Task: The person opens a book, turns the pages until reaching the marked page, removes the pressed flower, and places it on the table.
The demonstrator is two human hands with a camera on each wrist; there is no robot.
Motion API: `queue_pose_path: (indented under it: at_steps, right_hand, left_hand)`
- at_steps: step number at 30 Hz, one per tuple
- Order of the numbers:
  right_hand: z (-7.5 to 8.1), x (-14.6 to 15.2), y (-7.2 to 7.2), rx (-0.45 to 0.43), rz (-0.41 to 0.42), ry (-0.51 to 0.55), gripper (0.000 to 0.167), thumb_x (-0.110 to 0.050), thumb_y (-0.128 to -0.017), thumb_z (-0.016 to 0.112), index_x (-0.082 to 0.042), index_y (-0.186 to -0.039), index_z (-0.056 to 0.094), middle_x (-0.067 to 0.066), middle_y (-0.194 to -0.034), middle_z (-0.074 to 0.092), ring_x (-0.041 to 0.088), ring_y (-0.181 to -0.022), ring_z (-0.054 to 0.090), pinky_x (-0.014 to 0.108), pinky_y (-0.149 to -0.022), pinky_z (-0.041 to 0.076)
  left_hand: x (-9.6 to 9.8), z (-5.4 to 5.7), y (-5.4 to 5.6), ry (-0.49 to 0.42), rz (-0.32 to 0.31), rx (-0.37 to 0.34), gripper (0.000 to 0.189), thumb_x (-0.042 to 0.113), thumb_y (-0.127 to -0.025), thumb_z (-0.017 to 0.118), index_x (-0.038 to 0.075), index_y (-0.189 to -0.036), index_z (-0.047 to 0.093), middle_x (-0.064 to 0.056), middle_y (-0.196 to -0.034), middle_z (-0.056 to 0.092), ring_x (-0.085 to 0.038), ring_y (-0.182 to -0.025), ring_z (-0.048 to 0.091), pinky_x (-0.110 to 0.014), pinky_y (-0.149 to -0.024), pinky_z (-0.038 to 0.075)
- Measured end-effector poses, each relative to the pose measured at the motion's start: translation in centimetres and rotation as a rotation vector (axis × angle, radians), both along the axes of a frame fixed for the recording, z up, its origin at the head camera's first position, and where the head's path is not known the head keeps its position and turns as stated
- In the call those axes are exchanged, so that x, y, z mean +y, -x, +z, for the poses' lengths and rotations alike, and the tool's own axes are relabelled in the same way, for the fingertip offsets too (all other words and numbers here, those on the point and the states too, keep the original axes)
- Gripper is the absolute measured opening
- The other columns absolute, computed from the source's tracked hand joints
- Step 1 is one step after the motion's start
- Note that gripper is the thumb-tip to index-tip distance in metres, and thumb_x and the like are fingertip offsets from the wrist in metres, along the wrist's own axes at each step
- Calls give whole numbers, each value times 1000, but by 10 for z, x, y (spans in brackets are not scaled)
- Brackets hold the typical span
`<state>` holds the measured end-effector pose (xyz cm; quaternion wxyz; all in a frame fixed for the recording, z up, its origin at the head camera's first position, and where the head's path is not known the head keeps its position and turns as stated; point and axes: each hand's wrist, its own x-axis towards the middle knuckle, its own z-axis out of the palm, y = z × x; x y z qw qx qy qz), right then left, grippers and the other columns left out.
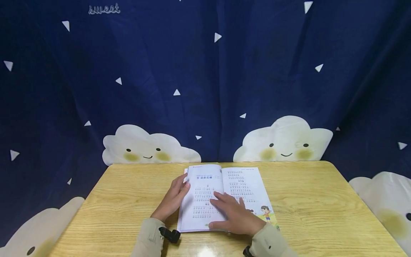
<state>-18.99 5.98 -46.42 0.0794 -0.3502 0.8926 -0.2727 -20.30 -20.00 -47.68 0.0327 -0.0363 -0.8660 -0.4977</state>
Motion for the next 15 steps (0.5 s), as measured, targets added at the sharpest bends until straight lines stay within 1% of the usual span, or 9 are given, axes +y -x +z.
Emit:
queue_pose_path:
  at_steps: [2,5,9,12,15]
  right_hand:
    - [0,-1,-1,5,-6,-21,80,-68,-81,60,-19,-144,47,5,-156,31,39,-140,26,80,-97,13]
    - [0,-3,-3,13,-8,-42,81,-67,-81,60,-19,-145,46,5,-156,31,41,-140,25,81,-97,11]
    - [0,-6,-5,18,-3,-90,84,-70,-81,57,-19,-146,44,4,-157,29,42,-141,22,81,-97,9]
    - [-1,-8,-6,35,2,-134,87,-73,-81,54,-19,-147,42,3,-158,28,42,-142,20,81,-97,10]
    - [-1,-10,-6,63,4,-162,86,-74,-81,53,-19,-147,43,3,-157,29,42,-142,21,82,-96,11]
  left_hand:
    - [0,-1,0,16,-8,23,63,46,-98,49,18,-151,30,-13,-155,23,-35,-136,38,-53,-109,31]
    - [0,-2,0,65,-16,48,68,49,-93,58,21,-150,34,-13,-156,21,-36,-139,32,-56,-111,27]
    - [-2,-3,0,129,-55,108,71,53,-87,65,22,-146,41,-12,-158,18,-37,-142,25,-61,-109,26]
    - [-2,-4,-1,143,-104,119,72,52,-83,70,23,-144,45,-9,-159,18,-37,-142,24,-62,-108,26]
    - [-1,-4,-2,168,-161,100,76,52,-79,75,24,-144,46,-7,-160,17,-37,-143,21,-65,-107,24]
